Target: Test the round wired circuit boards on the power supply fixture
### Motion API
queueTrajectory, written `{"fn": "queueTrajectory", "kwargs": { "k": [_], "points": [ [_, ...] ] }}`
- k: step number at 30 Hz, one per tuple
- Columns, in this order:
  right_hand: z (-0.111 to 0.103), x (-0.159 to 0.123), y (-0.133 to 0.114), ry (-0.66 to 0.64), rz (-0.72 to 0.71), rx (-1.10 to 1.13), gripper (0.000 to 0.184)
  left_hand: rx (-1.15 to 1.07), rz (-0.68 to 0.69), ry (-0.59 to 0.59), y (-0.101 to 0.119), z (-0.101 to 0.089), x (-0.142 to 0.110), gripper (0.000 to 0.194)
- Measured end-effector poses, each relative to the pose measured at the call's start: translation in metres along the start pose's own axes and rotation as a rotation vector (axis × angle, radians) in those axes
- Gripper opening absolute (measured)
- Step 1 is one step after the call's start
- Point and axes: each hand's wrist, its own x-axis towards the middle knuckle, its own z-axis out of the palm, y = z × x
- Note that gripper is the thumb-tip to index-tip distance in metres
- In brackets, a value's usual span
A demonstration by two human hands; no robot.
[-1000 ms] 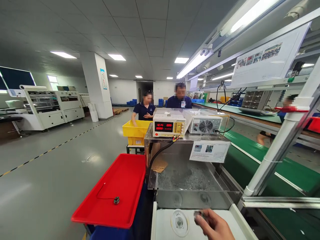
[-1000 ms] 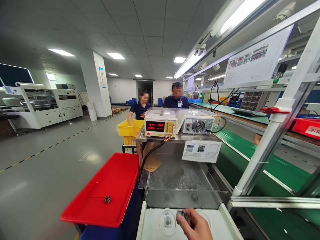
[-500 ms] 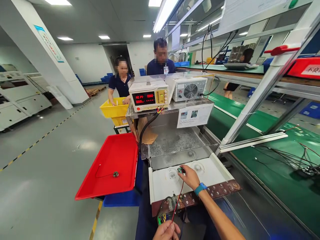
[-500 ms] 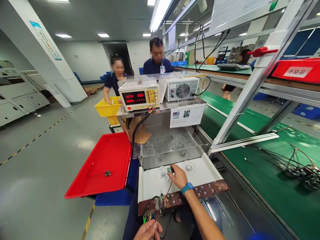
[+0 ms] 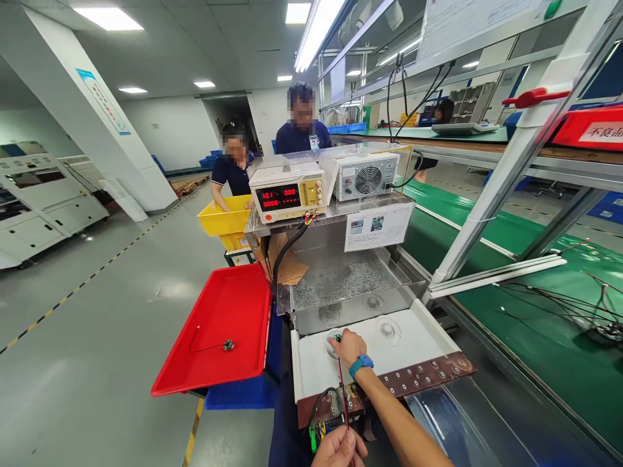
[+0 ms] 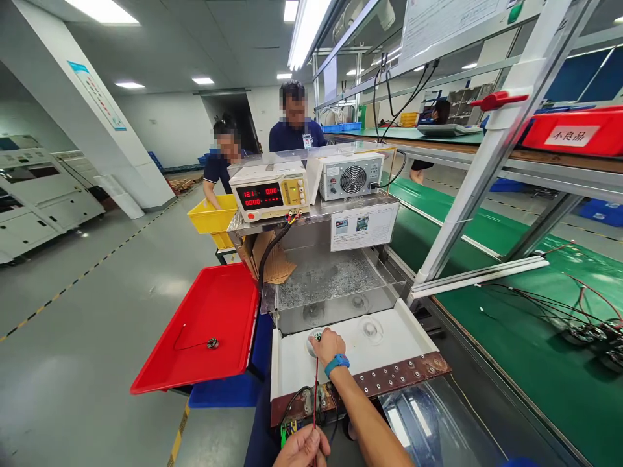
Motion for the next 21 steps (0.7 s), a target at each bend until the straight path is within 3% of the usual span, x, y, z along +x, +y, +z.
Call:
{"fn": "queueTrajectory", "kwargs": {
  "k": [4, 8, 12, 16, 21],
  "points": [
    [0.003, 0.002, -0.005, -0.044, 0.014, -0.045, 0.057, -0.081, 0.029, -0.022, 0.015, 0.003, -0.004, 0.067],
    [0.002, 0.011, 0.009, -0.055, -0.032, -0.065, 0.063, -0.201, 0.065, -0.004, 0.042, 0.01, -0.011, 0.053],
    [0.003, 0.018, 0.036, -0.059, -0.175, -0.008, 0.041, -0.207, 0.139, 0.113, 0.07, 0.01, -0.011, 0.044],
    [0.008, 0.016, 0.05, -0.12, -0.454, 0.108, 0.044, -0.128, 0.158, 0.208, 0.088, 0.001, 0.015, 0.047],
    [0.01, 0.02, 0.049, -0.165, -0.438, 0.119, 0.04, 0.271, 0.25, 0.316, 0.091, -0.009, 0.065, 0.044]
  ]
}}
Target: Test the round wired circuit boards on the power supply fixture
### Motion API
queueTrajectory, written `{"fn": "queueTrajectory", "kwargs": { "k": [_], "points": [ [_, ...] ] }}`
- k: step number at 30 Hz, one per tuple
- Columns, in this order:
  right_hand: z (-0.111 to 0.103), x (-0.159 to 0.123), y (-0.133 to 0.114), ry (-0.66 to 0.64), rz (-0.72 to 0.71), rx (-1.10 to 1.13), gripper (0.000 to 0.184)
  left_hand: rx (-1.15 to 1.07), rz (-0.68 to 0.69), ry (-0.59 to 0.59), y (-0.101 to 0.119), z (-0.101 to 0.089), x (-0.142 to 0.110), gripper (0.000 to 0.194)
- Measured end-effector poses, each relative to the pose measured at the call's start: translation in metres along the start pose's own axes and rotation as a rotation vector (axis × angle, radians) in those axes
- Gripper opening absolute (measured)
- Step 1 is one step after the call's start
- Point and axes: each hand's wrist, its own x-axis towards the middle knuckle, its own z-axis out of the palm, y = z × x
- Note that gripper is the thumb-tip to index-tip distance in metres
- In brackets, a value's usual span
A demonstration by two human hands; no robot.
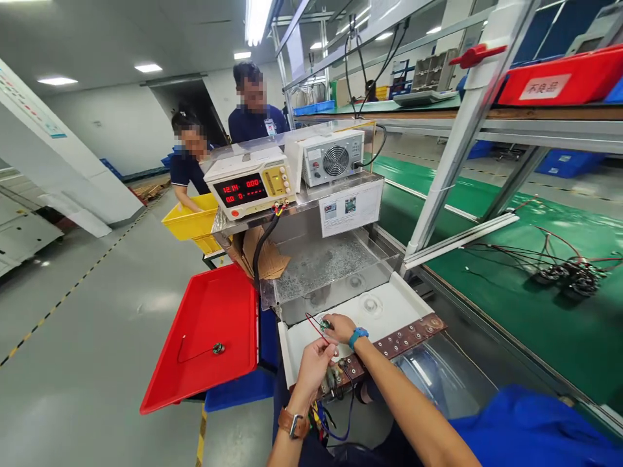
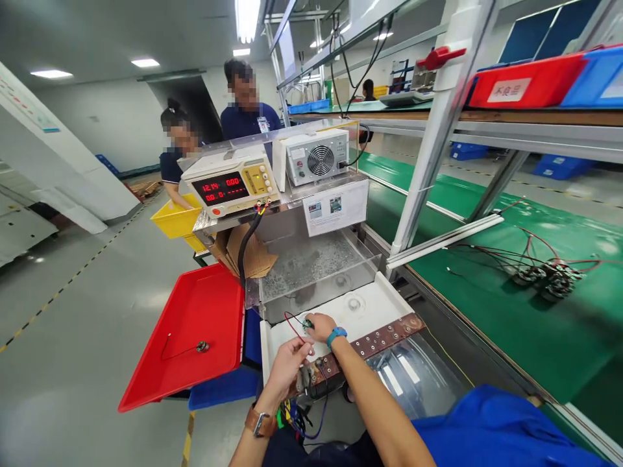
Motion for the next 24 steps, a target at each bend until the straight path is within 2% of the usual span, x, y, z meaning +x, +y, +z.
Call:
{"fn": "queueTrajectory", "kwargs": {
  "k": [2, 5, 11, 24],
  "points": [
    [0.001, 0.003, 0.002, -0.007, 0.015, 0.02, 0.04, 0.147, 0.077, 0.032, -0.008, 0.004, 0.013, 0.035],
    [0.004, 0.007, 0.007, 0.001, 0.02, 0.04, 0.039, 0.222, 0.102, 0.04, -0.022, 0.009, 0.023, 0.027],
    [0.008, 0.007, 0.009, 0.021, 0.032, 0.036, 0.038, 0.314, 0.113, 0.045, -0.043, 0.011, 0.024, 0.029],
    [0.006, 0.004, 0.006, 0.03, 0.022, 0.017, 0.038, 0.398, 0.137, 0.056, -0.049, 0.012, 0.025, 0.025]
  ]
}}
